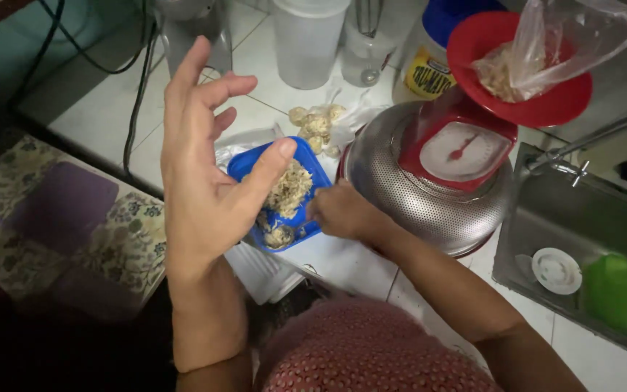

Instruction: Portioning food ingredients into small plastic bags, weighing them on a scale, and preparing dessert cups with various toppings.

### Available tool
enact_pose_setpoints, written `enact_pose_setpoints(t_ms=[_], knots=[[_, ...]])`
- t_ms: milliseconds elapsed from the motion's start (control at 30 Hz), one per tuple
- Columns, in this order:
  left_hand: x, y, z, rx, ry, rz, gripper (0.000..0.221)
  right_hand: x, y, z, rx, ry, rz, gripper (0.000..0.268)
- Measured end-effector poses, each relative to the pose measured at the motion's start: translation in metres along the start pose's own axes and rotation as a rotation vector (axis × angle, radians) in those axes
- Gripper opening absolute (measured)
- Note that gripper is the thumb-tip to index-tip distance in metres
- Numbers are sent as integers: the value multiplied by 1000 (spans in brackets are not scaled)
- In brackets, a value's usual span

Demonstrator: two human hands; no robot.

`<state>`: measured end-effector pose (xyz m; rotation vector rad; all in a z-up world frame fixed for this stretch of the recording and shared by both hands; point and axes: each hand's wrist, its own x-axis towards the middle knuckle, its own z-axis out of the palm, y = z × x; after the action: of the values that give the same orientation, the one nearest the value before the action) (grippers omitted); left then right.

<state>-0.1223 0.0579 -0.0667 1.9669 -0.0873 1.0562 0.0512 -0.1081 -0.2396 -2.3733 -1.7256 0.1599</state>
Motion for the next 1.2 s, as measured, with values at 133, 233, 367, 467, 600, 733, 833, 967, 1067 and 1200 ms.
enact_pose_setpoints(t_ms=[133, 233, 367, 467, 600, 733, 833, 967, 1067, 1200], knots=[[-3, 0, -5, 10, -1, -4, 52, -4, 14, 4, 200, -25, 123, 16], [-5, -3, -6, -12, 16, -6, 51, -14, 10, -3, 289, -7, 144, 18], [-2, -2, -3, 5, 23, -4, 49, -30, -8, -27, 211, 306, 156, 16], [2, -1, 7, 26, 19, 23, 48, -40, -8, -37, 152, 368, 231, 16], [11, 1, 21, 6, -12, 56, 52, -50, 0, -43, 154, 329, 179, 17], [16, 5, 29, 17, -46, 131, 51, -59, -3, -41, 86, 291, 299, 14], [19, 7, 33, 10, -50, 147, 49, -65, 4, -34, 69, 284, 332, 15], [20, 5, 33, 14, -56, 133, 57, -69, 15, -29, -51, 273, 312, 16], [21, 6, 33, 6, -54, 137, 56, -73, 8, -46, 42, 243, 331, 16], [27, 12, 33, 34, -49, 125, 50, -87, -15, -84, 226, 245, 368, 19]])
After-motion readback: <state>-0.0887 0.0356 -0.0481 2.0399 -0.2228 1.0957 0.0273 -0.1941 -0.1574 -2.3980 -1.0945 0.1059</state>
